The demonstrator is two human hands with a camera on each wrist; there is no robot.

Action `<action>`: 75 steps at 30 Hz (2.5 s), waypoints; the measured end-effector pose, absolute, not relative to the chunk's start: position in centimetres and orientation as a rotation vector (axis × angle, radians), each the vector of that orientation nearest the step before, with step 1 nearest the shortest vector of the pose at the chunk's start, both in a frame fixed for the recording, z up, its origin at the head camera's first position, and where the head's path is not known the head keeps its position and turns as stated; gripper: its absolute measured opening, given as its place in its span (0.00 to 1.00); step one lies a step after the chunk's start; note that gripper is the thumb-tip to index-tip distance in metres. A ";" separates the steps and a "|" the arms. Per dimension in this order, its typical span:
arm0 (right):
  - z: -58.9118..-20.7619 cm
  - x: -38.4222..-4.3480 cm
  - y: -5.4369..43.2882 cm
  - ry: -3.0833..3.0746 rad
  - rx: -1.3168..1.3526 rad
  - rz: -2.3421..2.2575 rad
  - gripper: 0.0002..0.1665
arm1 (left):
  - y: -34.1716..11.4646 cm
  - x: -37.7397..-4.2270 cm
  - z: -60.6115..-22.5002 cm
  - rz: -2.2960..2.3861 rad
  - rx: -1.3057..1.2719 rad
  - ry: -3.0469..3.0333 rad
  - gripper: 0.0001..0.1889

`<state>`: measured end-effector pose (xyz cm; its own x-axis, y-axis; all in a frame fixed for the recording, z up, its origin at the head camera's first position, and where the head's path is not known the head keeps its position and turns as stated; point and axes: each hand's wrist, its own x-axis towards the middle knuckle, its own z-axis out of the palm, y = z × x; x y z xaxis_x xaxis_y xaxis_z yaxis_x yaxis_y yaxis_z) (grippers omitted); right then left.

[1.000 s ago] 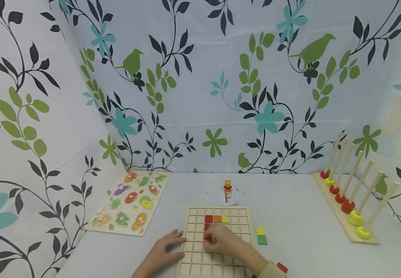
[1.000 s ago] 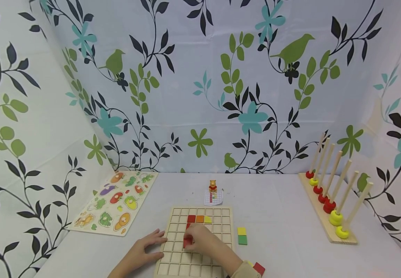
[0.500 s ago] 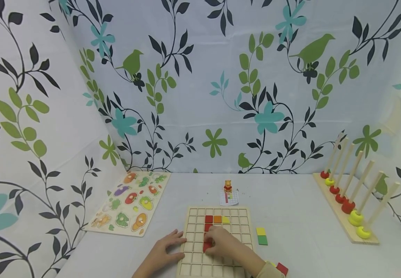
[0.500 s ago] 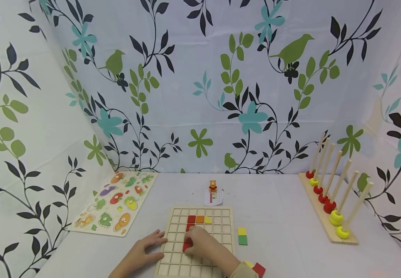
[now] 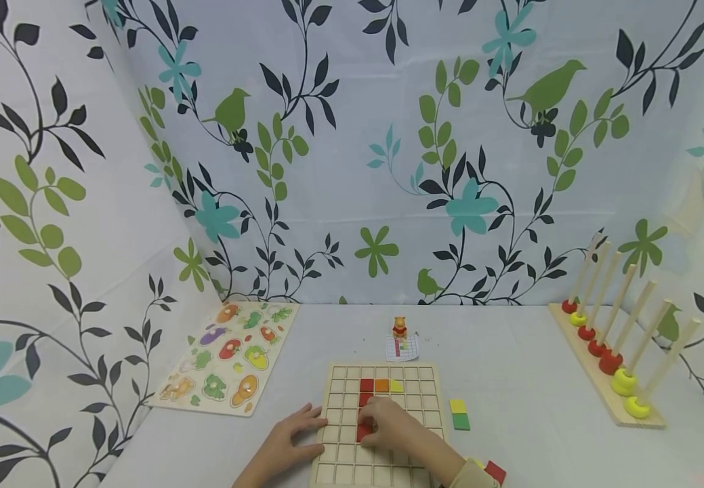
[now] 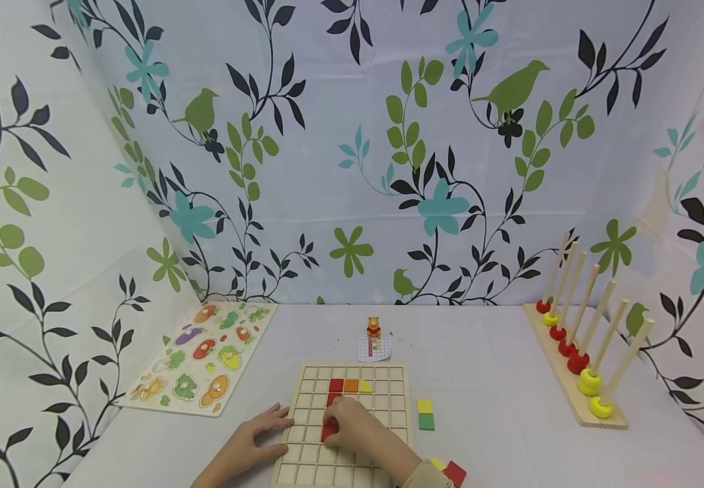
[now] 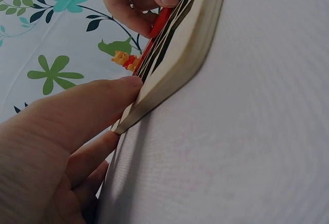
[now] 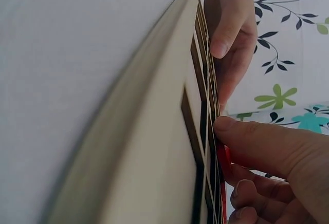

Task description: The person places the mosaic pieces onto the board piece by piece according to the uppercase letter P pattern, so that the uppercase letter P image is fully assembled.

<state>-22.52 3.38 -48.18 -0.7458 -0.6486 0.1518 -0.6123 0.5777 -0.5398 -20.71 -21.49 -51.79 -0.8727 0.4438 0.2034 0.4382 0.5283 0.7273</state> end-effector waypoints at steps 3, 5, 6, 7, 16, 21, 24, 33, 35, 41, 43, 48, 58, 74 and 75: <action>-48.2 -22.4 3.4 2.726 -1.070 -0.900 0.10 | -21.4 -20.7 -51.7 1.310 0.797 2.737 0.21; -48.1 -22.3 3.4 2.728 -1.060 -0.892 0.10 | -21.4 -20.7 -51.7 1.317 0.805 2.737 0.20; -48.1 -22.3 3.4 2.729 -1.053 -0.891 0.10 | -21.4 -20.7 -51.7 1.322 0.806 2.736 0.20; -48.0 -22.3 3.4 2.730 -1.052 -0.888 0.10 | -21.4 -20.7 -51.7 1.326 0.809 2.735 0.20; -47.4 -22.0 4.0 2.664 -1.072 -0.976 0.09 | -21.4 -20.6 -51.6 1.314 0.800 2.738 0.21; -46.4 -21.4 4.5 2.640 -1.069 -1.020 0.10 | -21.4 -20.5 -51.5 1.311 0.778 2.725 0.20; -45.5 -21.1 5.0 2.639 -1.096 -1.059 0.10 | -21.4 -20.6 -51.8 1.306 0.764 2.727 0.20; -43.7 -20.7 6.5 2.678 -1.179 -1.107 0.13 | -21.5 -20.6 -51.7 1.286 0.750 2.727 0.21; -43.3 -20.5 7.0 2.685 -1.167 -1.114 0.15 | -21.5 -20.6 -51.6 1.299 0.747 2.718 0.21; -42.0 -19.9 9.0 2.690 -1.187 -1.135 0.19 | -21.4 -20.6 -51.8 1.303 0.806 2.740 0.21; -41.6 -19.8 9.8 2.708 -1.205 -1.134 0.19 | -21.4 -20.6 -51.8 1.297 0.812 2.746 0.21; -41.0 -19.6 11.8 2.763 -1.259 -1.160 0.18 | -21.4 -20.6 -51.8 1.299 0.796 2.742 0.21; -40.9 -19.2 15.5 2.859 -1.219 -1.179 0.13 | -21.5 -20.8 -51.8 1.323 0.771 2.727 0.21; -43.5 -18.1 19.8 2.833 -1.111 -1.169 0.15 | -21.6 -20.8 -51.7 1.304 0.783 2.724 0.21; -43.7 -18.0 20.0 2.812 -1.092 -1.165 0.15 | -21.6 -20.8 -51.8 1.296 0.785 2.723 0.21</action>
